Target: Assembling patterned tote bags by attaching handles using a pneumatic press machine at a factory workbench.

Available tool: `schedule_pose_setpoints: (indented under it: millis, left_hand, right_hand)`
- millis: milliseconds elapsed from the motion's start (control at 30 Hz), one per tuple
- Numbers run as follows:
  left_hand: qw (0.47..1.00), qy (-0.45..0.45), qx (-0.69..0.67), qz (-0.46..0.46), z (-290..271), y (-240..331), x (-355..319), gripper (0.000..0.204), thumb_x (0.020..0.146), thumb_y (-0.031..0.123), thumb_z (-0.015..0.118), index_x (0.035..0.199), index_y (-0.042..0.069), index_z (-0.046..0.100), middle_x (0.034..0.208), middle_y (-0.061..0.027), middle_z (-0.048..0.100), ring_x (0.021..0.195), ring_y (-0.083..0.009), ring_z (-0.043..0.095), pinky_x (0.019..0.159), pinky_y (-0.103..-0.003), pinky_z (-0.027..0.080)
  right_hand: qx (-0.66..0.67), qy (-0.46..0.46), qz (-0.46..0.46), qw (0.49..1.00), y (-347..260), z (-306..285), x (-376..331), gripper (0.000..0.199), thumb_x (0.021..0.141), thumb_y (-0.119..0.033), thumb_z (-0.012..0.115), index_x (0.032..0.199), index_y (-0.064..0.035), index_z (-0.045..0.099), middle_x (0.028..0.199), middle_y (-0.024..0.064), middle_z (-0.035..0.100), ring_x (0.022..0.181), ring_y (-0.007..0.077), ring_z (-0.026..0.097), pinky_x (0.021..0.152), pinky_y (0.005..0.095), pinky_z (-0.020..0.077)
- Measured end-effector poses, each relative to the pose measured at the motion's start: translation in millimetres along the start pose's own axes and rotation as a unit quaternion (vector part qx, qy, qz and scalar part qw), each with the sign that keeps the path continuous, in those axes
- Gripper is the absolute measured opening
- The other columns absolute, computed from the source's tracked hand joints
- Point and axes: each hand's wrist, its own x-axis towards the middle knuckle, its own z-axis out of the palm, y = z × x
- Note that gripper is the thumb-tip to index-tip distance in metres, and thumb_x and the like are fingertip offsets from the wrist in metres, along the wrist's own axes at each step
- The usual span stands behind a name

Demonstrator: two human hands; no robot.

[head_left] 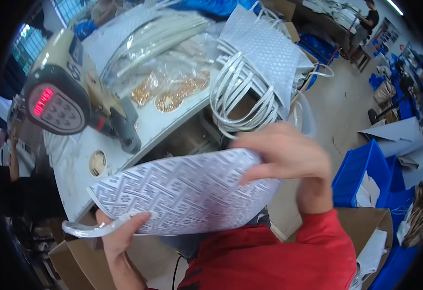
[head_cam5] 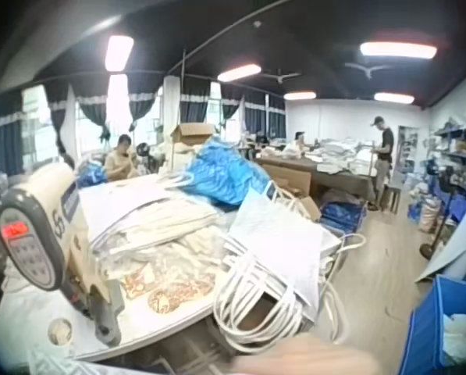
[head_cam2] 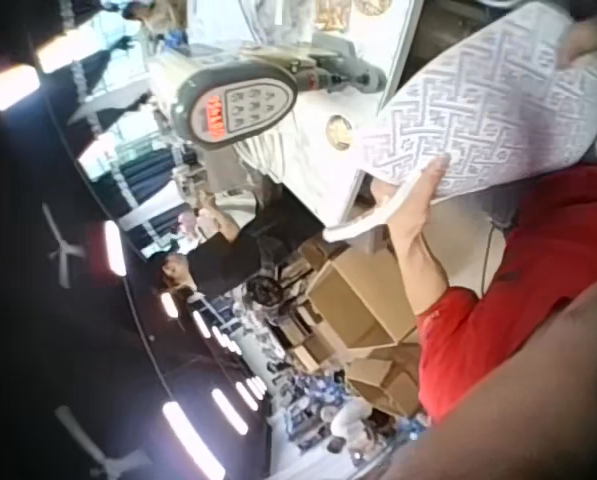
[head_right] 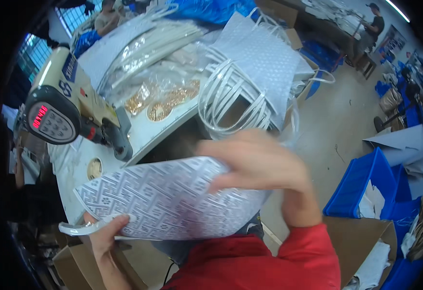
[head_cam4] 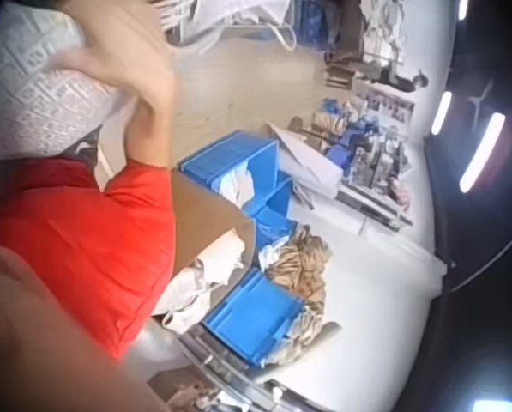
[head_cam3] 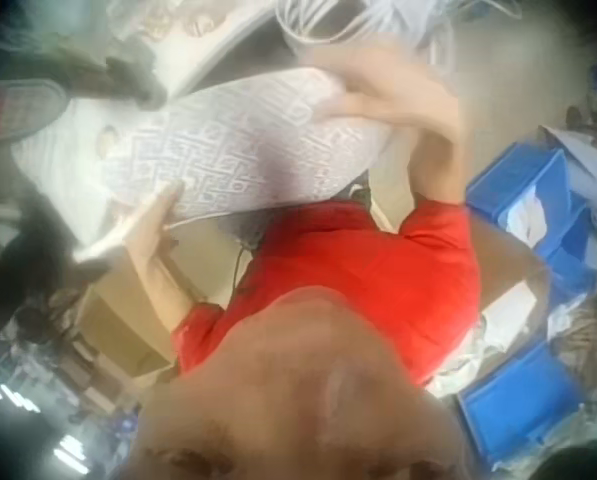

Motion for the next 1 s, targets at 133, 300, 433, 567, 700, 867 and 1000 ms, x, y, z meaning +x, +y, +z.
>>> schedule_pose_setpoints:
  millis: [133, 300, 433, 567, 700, 867, 1000]
  left_hand:
    - [0.996, -0.075, 0.031, 0.023, 41, 33, -4, 0.053, 0.075, 0.01, 0.088, 0.121, -0.006, 0.067, 0.106, -0.0122, 0.076, 0.092, -0.0204, 0.073, 0.085, -0.033, 0.058]
    - [0.903, -0.397, 0.147, 0.072, 135, 57, 13, 0.04, 0.091, 0.025, 0.078, 0.123, 0.002, 0.068, 0.103, -0.014, 0.076, 0.092, -0.0225, 0.074, 0.08, -0.035, 0.056]
    - [0.89, -0.416, 0.087, 0.164, 215, 39, 31, 0.04, 0.096, 0.027, 0.071, 0.126, 0.001, 0.065, 0.111, -0.0185, 0.074, 0.104, -0.0298, 0.072, 0.088, -0.039, 0.054]
    - [0.919, -0.361, 0.02, 0.159, 283, 17, 72, 0.042, 0.096, 0.022, 0.072, 0.129, -0.002, 0.064, 0.117, -0.0131, 0.073, 0.109, -0.0193, 0.068, 0.094, -0.036, 0.053]
    - [0.949, -0.166, -0.202, 0.174, 355, 26, 140, 0.036, 0.096, 0.017, 0.069, 0.125, -0.004, 0.063, 0.113, -0.0128, 0.072, 0.103, -0.0202, 0.066, 0.091, -0.037, 0.052]
    - [0.925, 0.006, -0.346, 0.157, 403, 39, 271, 0.04, 0.095, 0.011, 0.068, 0.13, -0.005, 0.056, 0.121, -0.0161, 0.067, 0.109, -0.0242, 0.063, 0.095, -0.038, 0.05]
    - [0.947, 0.092, -0.293, 0.097, 393, 29, 345, 0.042, 0.094, 0.011, 0.069, 0.129, -0.005, 0.054, 0.121, -0.0162, 0.066, 0.11, -0.0247, 0.062, 0.096, -0.038, 0.049]
  right_hand:
    - [0.026, -0.011, 0.21, 0.977, 8, -43, -158, 0.041, 0.081, -0.045, 0.082, 0.095, -0.0078, 0.071, 0.078, 0.0102, 0.068, 0.079, 0.0312, 0.066, 0.069, 0.0402, 0.0488]
    - [-0.049, 0.129, 0.332, 0.933, -9, -40, -279, 0.024, 0.076, -0.019, 0.085, 0.088, -0.0052, 0.071, 0.087, 0.0102, 0.072, 0.084, 0.0335, 0.065, 0.077, 0.0405, 0.0491]
    - [-0.259, 0.284, 0.38, 0.841, 44, -63, -309, 0.025, 0.071, -0.004, 0.081, 0.094, -0.0046, 0.07, 0.099, 0.0119, 0.071, 0.096, 0.0345, 0.064, 0.084, 0.0416, 0.0489]
    - [-0.409, 0.297, 0.308, 0.806, 149, -134, -240, 0.032, 0.073, 0.001, 0.076, 0.104, -0.0058, 0.069, 0.119, 0.0122, 0.068, 0.106, 0.0351, 0.062, 0.091, 0.043, 0.0503]
    - [-0.45, 0.415, 0.263, 0.745, 247, -195, -101, 0.042, 0.083, -0.004, 0.072, 0.124, -0.0097, 0.068, 0.135, 0.0168, 0.063, 0.123, 0.0391, 0.058, 0.104, 0.0463, 0.0465]
    - [-0.315, 0.46, 0.209, 0.804, 312, -168, 42, 0.056, 0.091, -0.023, 0.073, 0.141, -0.0033, 0.058, 0.148, 0.0284, 0.052, 0.137, 0.0448, 0.049, 0.115, 0.0486, 0.0389]
    - [-0.115, 0.305, 0.273, 0.905, 313, -80, 91, 0.059, 0.099, -0.04, 0.065, 0.14, 0.0017, 0.058, 0.147, 0.0282, 0.054, 0.141, 0.0427, 0.048, 0.117, 0.0457, 0.0369]
